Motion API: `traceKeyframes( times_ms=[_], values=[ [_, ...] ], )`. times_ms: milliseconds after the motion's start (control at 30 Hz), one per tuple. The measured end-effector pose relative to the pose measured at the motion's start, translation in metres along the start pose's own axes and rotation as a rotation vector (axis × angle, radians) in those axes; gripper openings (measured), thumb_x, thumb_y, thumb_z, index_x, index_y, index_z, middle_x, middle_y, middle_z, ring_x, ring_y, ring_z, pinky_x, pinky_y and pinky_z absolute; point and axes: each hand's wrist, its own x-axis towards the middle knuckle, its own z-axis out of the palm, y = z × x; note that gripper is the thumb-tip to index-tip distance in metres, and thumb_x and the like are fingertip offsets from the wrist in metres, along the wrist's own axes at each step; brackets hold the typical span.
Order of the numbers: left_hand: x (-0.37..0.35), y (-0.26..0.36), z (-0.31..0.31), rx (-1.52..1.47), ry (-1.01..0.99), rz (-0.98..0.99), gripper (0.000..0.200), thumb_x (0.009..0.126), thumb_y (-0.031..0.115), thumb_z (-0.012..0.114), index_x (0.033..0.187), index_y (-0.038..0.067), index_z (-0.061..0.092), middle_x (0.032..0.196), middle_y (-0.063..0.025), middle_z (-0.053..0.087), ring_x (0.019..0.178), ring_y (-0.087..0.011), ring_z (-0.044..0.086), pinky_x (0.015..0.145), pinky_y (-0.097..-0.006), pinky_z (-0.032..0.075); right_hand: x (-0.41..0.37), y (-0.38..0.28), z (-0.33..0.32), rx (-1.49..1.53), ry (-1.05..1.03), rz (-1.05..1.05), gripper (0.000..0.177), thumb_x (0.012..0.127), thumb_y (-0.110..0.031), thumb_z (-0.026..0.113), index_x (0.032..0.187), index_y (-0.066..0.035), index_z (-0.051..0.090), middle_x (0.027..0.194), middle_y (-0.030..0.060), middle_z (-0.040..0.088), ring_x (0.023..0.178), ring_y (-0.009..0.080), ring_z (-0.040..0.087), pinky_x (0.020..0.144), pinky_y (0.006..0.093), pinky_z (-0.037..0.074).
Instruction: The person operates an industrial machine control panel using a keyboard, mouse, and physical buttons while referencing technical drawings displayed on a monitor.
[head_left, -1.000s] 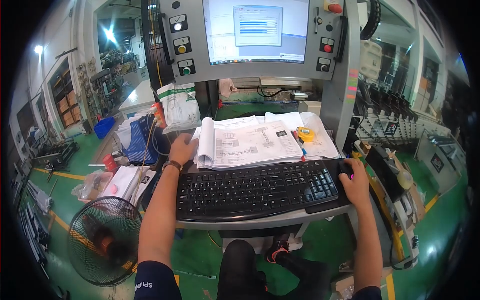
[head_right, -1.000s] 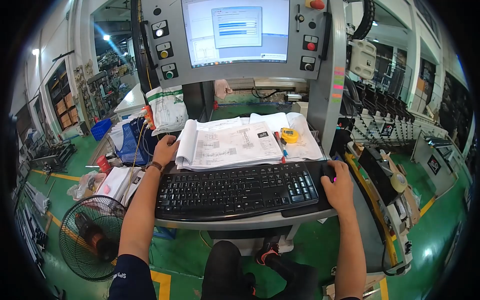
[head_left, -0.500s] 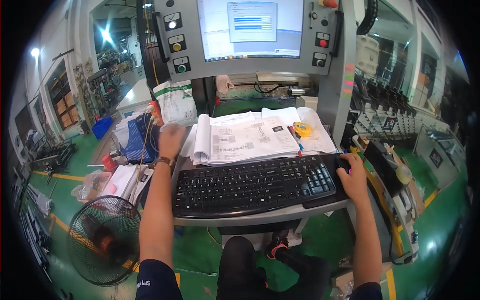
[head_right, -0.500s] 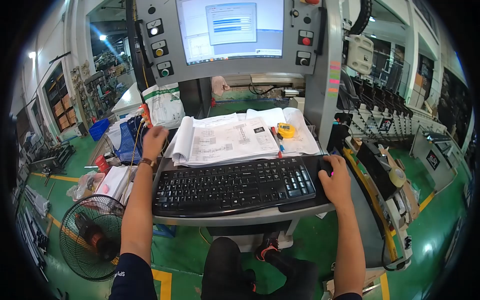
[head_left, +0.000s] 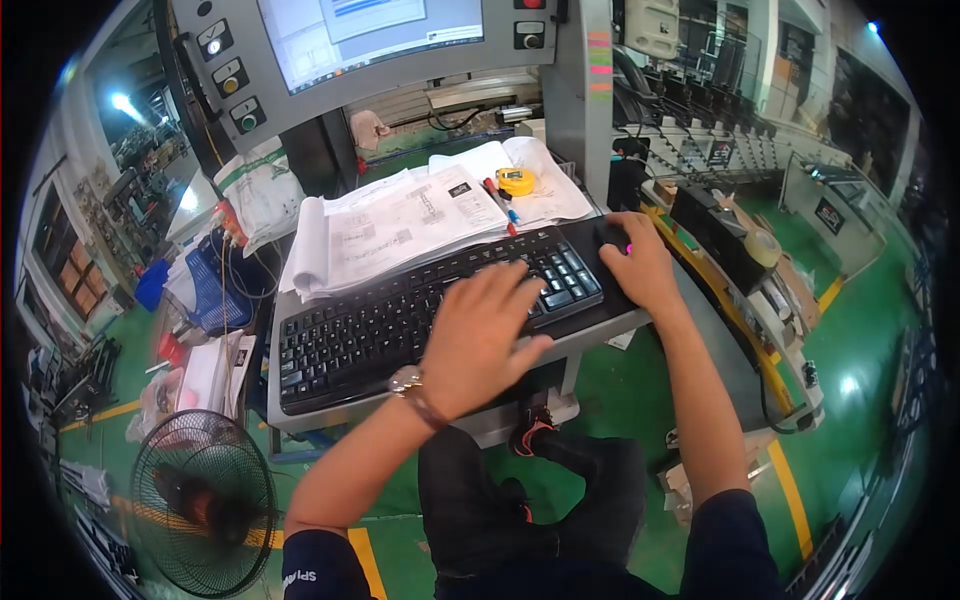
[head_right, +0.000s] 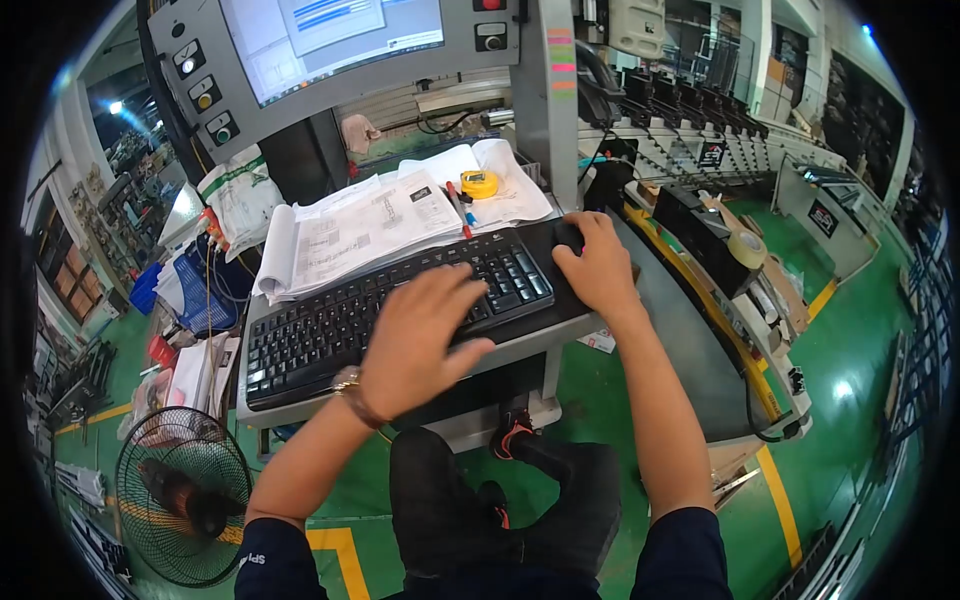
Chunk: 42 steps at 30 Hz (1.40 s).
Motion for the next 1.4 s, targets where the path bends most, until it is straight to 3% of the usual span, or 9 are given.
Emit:
traceKeyframes(
  times_ms=[133,400,1400],
  values=[
    [0.010,0.010,0.038,0.093,-0.022,0.069,0.070,0.092,0.042,0.081,0.145,0.002,0.060,0.152,-0.0203,0.059,0.142,-0.0407,0.054,0.117,-0.0525,0.041,0.000,0.001,-0.001,-0.007,0.008,-0.004,0.045,0.089,-0.024,0.072,0.131,-0.006,0.069,0.137,0.0171,0.065,0.118,0.0416,0.069,0.102,0.0484,0.056],
    [0.023,0.016,0.049,0.193,-0.031,0.033,0.079,0.092,0.057,0.077,0.145,0.001,0.060,0.153,-0.0210,0.058,0.143,-0.0398,0.051,0.119,-0.0547,0.039,0.000,0.008,0.005,0.010,0.025,-0.057,0.043,0.089,-0.020,0.072,0.130,-0.006,0.068,0.138,0.0164,0.065,0.121,0.0419,0.069,0.102,0.0478,0.056],
    [0.014,0.016,0.055,0.143,0.053,0.050,0.073,0.093,0.051,0.078,0.144,0.000,0.061,0.150,-0.0237,0.058,0.140,-0.0391,0.053,0.117,-0.0520,0.043,-0.001,-0.009,-0.003,0.044,-0.071,-0.053,0.045,0.094,-0.018,0.073,0.137,-0.005,0.064,0.141,0.0187,0.063,0.127,0.0415,0.066,0.107,0.0474,0.052]
  ],
)
